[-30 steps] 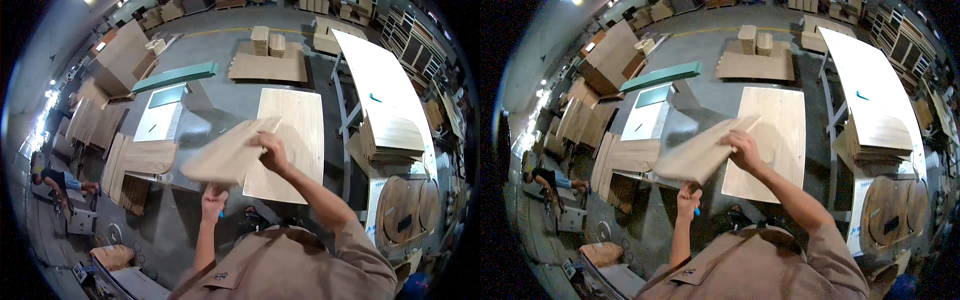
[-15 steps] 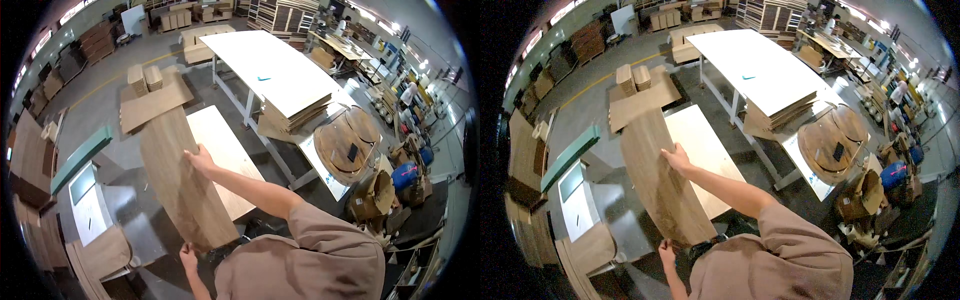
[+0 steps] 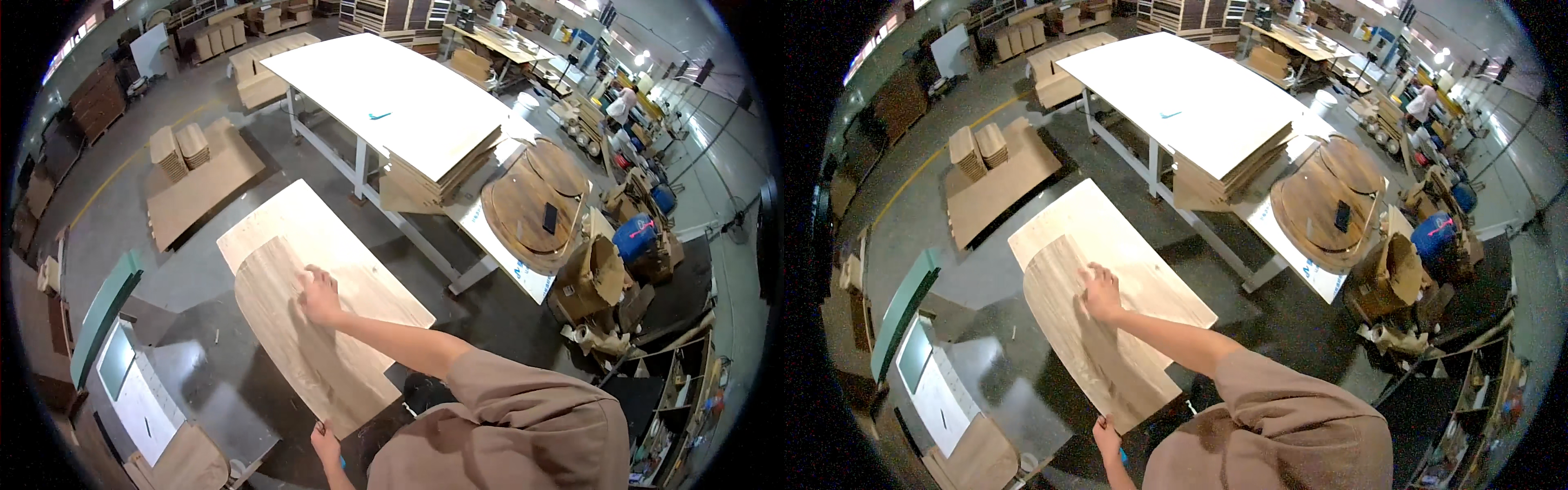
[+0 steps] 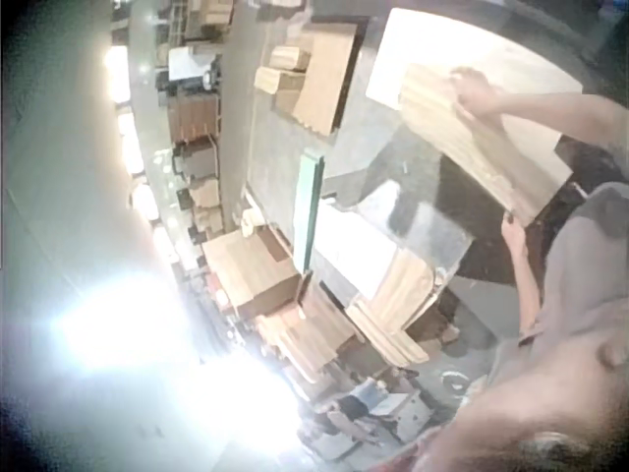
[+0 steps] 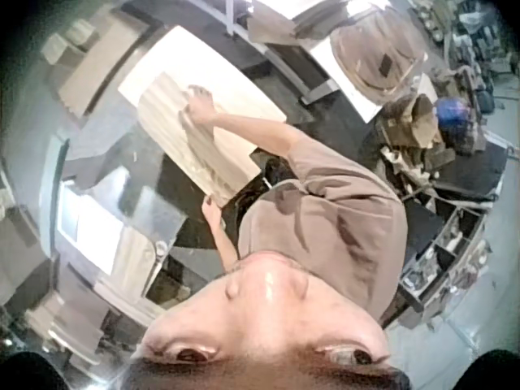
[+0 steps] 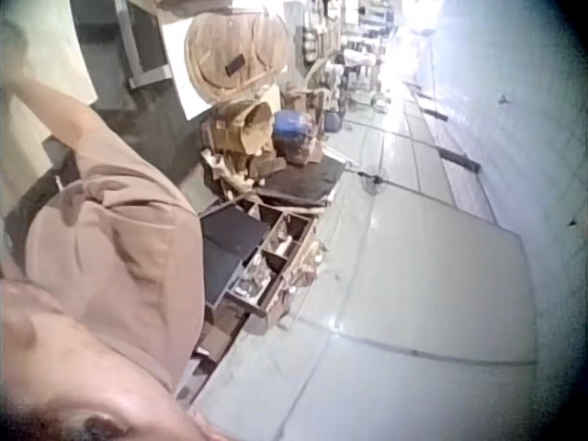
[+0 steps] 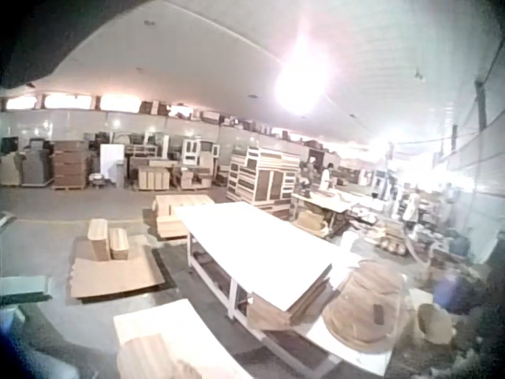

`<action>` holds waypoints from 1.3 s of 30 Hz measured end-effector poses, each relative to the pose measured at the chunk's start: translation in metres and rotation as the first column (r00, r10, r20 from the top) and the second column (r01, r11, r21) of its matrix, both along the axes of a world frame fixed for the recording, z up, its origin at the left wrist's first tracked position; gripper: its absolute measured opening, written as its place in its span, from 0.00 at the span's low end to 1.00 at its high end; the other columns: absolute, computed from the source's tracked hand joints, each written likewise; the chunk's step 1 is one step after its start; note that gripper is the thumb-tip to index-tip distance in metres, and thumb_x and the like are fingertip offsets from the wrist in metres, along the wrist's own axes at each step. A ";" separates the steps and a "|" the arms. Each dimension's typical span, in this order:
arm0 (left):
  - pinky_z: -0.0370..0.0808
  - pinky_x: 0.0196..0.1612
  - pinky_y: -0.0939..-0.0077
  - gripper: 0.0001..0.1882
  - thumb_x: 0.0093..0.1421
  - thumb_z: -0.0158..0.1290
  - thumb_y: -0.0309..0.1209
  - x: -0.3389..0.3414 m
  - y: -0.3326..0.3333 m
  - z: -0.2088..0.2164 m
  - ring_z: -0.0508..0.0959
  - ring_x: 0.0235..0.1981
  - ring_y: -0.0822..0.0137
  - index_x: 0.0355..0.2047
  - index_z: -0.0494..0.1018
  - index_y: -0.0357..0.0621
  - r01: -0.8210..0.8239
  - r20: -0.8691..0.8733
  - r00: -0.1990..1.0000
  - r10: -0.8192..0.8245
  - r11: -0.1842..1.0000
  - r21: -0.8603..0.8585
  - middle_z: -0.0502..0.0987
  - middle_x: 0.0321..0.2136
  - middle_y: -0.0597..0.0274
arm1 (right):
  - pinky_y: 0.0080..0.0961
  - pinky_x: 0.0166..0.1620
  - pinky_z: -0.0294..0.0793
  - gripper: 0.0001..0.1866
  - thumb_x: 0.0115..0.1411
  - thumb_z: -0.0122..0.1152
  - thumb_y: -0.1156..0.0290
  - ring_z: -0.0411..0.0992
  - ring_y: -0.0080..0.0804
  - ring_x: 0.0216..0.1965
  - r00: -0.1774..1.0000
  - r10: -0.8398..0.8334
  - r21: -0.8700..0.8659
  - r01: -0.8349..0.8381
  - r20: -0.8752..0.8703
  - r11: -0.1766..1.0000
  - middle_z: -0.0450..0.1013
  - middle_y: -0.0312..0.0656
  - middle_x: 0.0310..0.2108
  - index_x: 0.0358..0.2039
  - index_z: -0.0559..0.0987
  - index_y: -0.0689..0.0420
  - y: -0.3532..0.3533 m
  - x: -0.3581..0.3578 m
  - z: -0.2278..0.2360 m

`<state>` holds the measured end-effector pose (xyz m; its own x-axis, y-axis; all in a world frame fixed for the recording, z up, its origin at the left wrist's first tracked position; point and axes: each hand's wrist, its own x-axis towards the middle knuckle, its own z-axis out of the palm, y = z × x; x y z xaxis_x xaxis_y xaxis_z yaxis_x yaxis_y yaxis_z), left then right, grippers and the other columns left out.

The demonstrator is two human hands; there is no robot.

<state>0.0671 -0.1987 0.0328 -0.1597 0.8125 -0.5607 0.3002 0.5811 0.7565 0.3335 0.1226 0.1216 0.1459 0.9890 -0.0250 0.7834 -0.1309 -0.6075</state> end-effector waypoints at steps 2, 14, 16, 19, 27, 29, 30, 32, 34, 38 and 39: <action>0.76 0.42 0.67 0.12 0.76 0.60 0.31 -0.005 0.001 -0.011 0.79 0.33 0.69 0.39 0.79 0.31 -0.037 0.019 0.999 0.037 0.999 0.001 0.82 0.30 0.60 | 0.58 0.81 0.49 0.39 0.67 0.72 0.56 0.47 0.58 0.83 0.992 0.125 -0.050 -0.124 0.026 0.991 0.55 0.54 0.80 0.75 0.70 0.50 -0.030 -0.019 0.010; 0.65 0.22 0.77 0.16 0.74 0.64 0.48 -0.012 -0.074 0.008 0.68 0.20 0.73 0.41 0.74 0.53 -0.429 0.435 0.289 0.853 0.521 -0.738 0.73 0.27 0.69 | 0.62 0.83 0.42 0.40 0.71 0.57 0.41 0.47 0.64 0.83 0.933 0.159 0.142 -0.213 0.322 0.967 0.56 0.51 0.83 0.79 0.69 0.42 -0.049 -0.036 -0.072; 0.66 0.23 0.76 0.16 0.77 0.60 0.49 0.005 -0.090 0.026 0.69 0.22 0.73 0.44 0.73 0.52 -0.509 0.425 0.390 0.817 0.576 -0.640 0.71 0.27 0.70 | 0.66 0.80 0.50 0.37 0.69 0.64 0.44 0.53 0.67 0.80 0.940 0.150 0.248 -0.231 0.305 0.941 0.60 0.52 0.80 0.75 0.73 0.40 -0.051 -0.048 -0.074; 0.64 0.21 0.76 0.14 0.81 0.55 0.47 0.018 -0.077 0.058 0.66 0.20 0.79 0.48 0.73 0.51 -0.577 0.385 0.671 0.634 0.772 -0.267 0.68 0.25 0.74 | 0.62 0.81 0.50 0.40 0.67 0.67 0.41 0.50 0.69 0.81 0.946 0.116 0.270 -0.202 0.304 0.941 0.58 0.56 0.81 0.76 0.72 0.42 -0.054 -0.048 -0.071; 0.79 0.45 0.47 0.27 0.77 0.56 0.42 0.010 -0.073 0.070 0.80 0.43 0.39 0.72 0.71 0.48 0.243 -0.454 0.871 -0.187 0.968 0.068 0.76 0.42 0.45 | 0.60 0.83 0.47 0.52 0.67 0.61 0.28 0.45 0.71 0.83 0.944 0.069 0.197 -0.138 0.322 0.971 0.48 0.69 0.82 0.80 0.64 0.49 -0.053 -0.041 -0.084; 0.79 0.45 0.46 0.32 0.76 0.57 0.40 0.013 -0.082 0.067 0.79 0.42 0.41 0.78 0.67 0.55 0.355 -0.571 0.778 -0.262 0.933 0.057 0.74 0.39 0.46 | 0.60 0.83 0.46 0.52 0.68 0.59 0.27 0.46 0.70 0.83 0.937 0.074 0.218 -0.156 0.341 0.964 0.49 0.68 0.82 0.80 0.64 0.49 -0.053 -0.040 -0.088; 0.78 0.45 0.47 0.32 0.76 0.57 0.38 0.014 -0.086 0.064 0.79 0.41 0.43 0.79 0.66 0.60 0.356 -0.580 0.775 -0.249 0.931 0.076 0.73 0.37 0.48 | 0.60 0.83 0.45 0.51 0.68 0.59 0.27 0.46 0.70 0.83 0.944 0.076 0.231 -0.156 0.321 0.960 0.50 0.69 0.81 0.80 0.64 0.49 -0.053 -0.039 -0.089; 0.78 0.45 0.47 0.31 0.76 0.57 0.38 0.014 -0.088 0.064 0.78 0.41 0.44 0.78 0.67 0.61 0.358 -0.565 0.779 -0.272 0.933 0.044 0.73 0.37 0.48 | 0.60 0.83 0.44 0.51 0.68 0.59 0.28 0.46 0.69 0.83 0.950 0.075 0.238 -0.151 0.303 0.959 0.50 0.69 0.81 0.80 0.64 0.48 -0.053 -0.038 -0.090; 0.78 0.45 0.48 0.30 0.77 0.56 0.37 0.015 -0.090 0.063 0.78 0.41 0.44 0.78 0.68 0.62 0.361 -0.549 0.782 -0.295 0.932 0.014 0.73 0.37 0.49 | 0.60 0.81 0.49 0.55 0.67 0.57 0.22 0.50 0.70 0.82 0.935 0.069 0.250 -0.163 0.348 0.954 0.53 0.68 0.80 0.81 0.64 0.49 -0.051 -0.036 -0.090; 0.78 0.45 0.49 0.29 0.76 0.56 0.37 0.017 -0.094 0.060 0.78 0.40 0.45 0.76 0.71 0.64 0.328 -0.562 0.789 -0.248 0.944 0.045 0.72 0.37 0.49 | 0.60 0.81 0.49 0.54 0.67 0.57 0.23 0.51 0.68 0.81 0.927 0.063 0.241 -0.161 0.370 0.957 0.53 0.68 0.80 0.81 0.64 0.47 -0.053 -0.045 -0.073; 0.78 0.45 0.49 0.28 0.76 0.57 0.37 0.017 -0.097 0.058 0.78 0.40 0.45 0.75 0.72 0.65 0.309 -0.575 0.788 -0.220 0.949 0.060 0.72 0.37 0.49 | 0.59 0.83 0.44 0.52 0.70 0.57 0.30 0.46 0.66 0.83 0.932 0.082 0.083 -0.118 0.353 0.990 0.50 0.68 0.81 0.81 0.61 0.54 -0.054 -0.055 -0.057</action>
<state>0.0843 -0.2954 0.0911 -0.1736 0.9325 -0.3167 0.8191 0.3152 0.4793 0.2781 0.0686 0.0648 0.0277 0.9935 0.1101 0.9538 0.0067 -0.3005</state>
